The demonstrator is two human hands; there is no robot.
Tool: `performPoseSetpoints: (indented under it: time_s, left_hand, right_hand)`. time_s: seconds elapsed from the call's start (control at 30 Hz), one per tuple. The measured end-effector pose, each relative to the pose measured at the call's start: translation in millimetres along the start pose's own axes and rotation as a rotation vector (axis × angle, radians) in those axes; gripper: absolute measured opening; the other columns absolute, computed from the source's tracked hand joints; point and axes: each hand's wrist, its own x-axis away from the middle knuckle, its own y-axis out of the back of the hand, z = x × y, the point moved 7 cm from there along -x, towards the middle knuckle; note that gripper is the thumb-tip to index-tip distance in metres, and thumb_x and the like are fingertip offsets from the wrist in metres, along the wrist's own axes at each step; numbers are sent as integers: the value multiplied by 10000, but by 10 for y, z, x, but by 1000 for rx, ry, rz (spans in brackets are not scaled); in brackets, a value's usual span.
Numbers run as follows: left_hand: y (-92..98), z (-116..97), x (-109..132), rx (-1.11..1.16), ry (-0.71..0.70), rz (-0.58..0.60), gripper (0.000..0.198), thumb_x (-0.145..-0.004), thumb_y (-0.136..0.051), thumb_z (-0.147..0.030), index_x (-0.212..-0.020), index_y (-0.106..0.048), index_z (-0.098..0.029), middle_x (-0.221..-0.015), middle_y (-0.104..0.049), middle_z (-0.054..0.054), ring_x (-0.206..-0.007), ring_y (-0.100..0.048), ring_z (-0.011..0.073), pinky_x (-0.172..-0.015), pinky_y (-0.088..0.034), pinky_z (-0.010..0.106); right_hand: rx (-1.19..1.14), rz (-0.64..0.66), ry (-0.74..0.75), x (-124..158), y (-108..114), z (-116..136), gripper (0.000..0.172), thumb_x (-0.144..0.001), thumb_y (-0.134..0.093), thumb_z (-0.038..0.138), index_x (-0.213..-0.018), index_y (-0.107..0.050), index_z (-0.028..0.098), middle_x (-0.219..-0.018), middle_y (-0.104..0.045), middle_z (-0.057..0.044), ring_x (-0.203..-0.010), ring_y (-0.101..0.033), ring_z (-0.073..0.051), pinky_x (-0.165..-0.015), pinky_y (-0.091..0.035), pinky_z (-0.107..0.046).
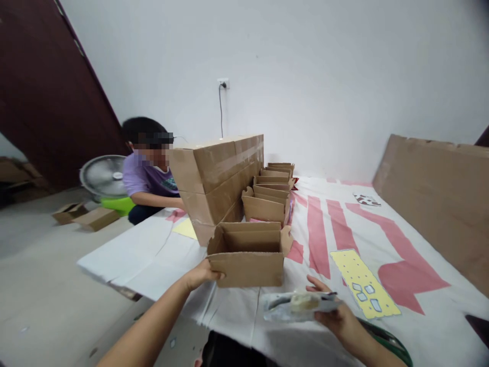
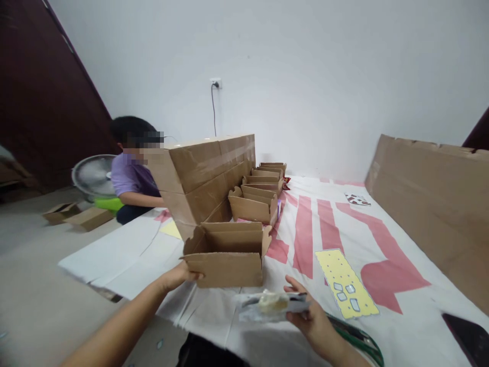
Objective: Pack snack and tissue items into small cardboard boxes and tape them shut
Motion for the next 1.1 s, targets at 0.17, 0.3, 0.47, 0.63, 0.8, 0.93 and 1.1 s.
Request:
performPoseSetpoints:
  time_s: [0.17,0.3,0.47,0.63,0.8,0.93,1.1]
  left_hand:
    - [-82,-39,-101,52,-22,-2,484,-435,-786,-333,-872,-678,-155,-839,-724,73,-869,-626,304,-827,-491,432]
    - [-122,-66,-38,74,-56,-37,502,-468,-774,-336,-914,-636,-151,-825,-697,52,-850,-624,270,-798,-491,390]
    - [-70,22,77,66,-55,-226,505,-566,-781,-422,-945,-560,-173,-820,-664,32,-792,-629,246,-711,-510,372]
    - [-34,111,2,128,-127,-301,640,-580,-797,-492,-1068,-527,-179,-1004,-677,70,-972,-630,277,-847,-503,389]
    - [-10,232,-101,250,-136,-322,656,-539,-839,-456,-1054,-538,-182,-1034,-691,87,-1004,-636,288,-870,-504,394]
    - [10,283,-131,312,-144,-324,583,-551,-849,-364,-1029,-561,-196,-1027,-704,79,-1008,-644,295,-883,-509,411]
    - [-3,318,-177,357,-138,-289,594,-526,-858,-282,-1038,-570,-190,-1015,-715,85,-1018,-647,318,-889,-513,432]
  right_hand:
    - [-9,-37,78,-368,-502,-220,862,-711,-720,476,-1456,-341,266,-1331,-557,-151,-1265,-489,-340,-1027,-397,-528]
    - [-13,-110,183,-613,-790,-272,793,-720,-690,523,-1416,-408,268,-1300,-576,-128,-1204,-528,-359,-1045,-371,-542]
    - [69,-143,245,-700,-993,-197,602,-677,-736,491,-1234,-597,310,-1334,-553,-80,-1274,-449,-373,-1084,-346,-515]
    - [217,-198,192,-791,-1070,-199,669,-641,-775,378,-1262,-572,238,-1413,-439,-119,-1314,-379,-371,-1126,-284,-489]
    - [340,-139,239,-787,-1061,-142,872,-595,-807,447,-1345,-470,157,-1430,-376,-176,-1332,-329,-378,-1131,-262,-496]
    - [233,-108,334,-697,-933,-44,506,-857,-532,537,-1228,-523,194,-1314,-519,-127,-1223,-477,-290,-1051,-379,-433]
    - [87,-263,197,-933,-607,-224,394,-914,-382,566,-931,-560,215,-888,-654,-47,-859,-614,-209,-805,-497,-346]
